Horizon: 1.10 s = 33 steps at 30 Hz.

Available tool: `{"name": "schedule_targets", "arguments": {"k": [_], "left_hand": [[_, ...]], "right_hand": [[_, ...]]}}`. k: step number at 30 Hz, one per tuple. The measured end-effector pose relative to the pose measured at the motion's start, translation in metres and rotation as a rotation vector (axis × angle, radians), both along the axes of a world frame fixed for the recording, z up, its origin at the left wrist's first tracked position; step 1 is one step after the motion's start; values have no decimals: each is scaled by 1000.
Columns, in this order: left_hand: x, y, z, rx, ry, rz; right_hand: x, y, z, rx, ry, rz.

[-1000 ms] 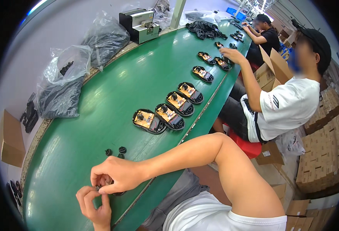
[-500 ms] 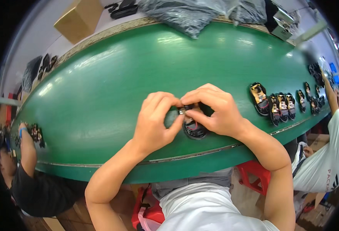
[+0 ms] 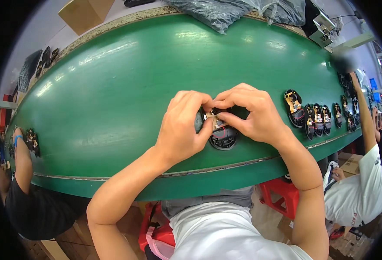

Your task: Assembling small electronic devices by manually inserting circuit boards and buttons into plastic housings on an assembly line

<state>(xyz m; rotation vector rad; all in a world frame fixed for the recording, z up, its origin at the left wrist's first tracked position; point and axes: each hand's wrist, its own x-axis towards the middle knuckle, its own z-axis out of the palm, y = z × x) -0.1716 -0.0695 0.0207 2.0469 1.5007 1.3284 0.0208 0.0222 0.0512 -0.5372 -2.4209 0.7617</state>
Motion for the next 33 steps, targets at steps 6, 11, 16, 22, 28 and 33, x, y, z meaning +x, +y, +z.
{"name": "schedule_targets", "arguments": {"k": [6, 11, 16, 22, 28, 33], "left_hand": [[8, 5, -1, -25, -60, 42], [9, 8, -6, -87, -34, 46], [11, 10, -6, -63, -29, 43], [14, 14, -4, -97, -107, -12], [18, 17, -9, -154, -205, -29], [20, 21, -13, -135, -275, -53]], "right_hand": [[-5, -7, 14, 94, -95, -57], [-5, 12, 12, -211, -178, -20], [-12, 25, 30, -255, -400, 7], [-6, 23, 31, 220, -301, 140], [0, 13, 29, -299, -306, -39], [9, 11, 23, -263, -234, -24]]}}
